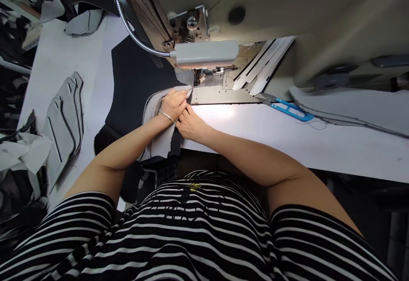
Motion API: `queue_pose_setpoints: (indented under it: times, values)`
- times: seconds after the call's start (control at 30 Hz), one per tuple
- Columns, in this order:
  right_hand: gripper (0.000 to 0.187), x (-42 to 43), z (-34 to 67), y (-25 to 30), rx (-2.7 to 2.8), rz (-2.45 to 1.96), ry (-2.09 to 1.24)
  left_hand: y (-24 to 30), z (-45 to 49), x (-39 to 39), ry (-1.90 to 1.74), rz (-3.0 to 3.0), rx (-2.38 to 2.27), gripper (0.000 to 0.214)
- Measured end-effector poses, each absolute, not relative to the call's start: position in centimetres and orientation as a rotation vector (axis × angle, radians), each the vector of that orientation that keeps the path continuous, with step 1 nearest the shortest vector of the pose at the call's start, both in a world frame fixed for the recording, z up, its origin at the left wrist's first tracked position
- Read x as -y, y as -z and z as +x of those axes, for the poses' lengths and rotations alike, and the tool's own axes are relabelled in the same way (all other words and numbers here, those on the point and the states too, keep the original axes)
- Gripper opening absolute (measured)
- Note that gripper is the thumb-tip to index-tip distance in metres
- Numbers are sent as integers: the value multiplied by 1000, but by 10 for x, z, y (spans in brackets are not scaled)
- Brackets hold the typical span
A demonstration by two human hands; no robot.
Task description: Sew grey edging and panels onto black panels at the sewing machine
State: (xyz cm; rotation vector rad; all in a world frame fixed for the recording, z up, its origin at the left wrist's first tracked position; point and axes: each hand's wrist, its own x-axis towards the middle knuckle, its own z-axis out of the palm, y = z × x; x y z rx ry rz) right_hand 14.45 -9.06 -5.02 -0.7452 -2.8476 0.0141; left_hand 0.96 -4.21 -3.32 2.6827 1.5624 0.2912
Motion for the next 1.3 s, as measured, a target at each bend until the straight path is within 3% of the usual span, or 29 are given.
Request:
queue_pose_setpoints:
  times: [1.3]
  values:
    - [40,68,167,20,2944,-871,-130,21,51,16,-106,2556,-1688,18]
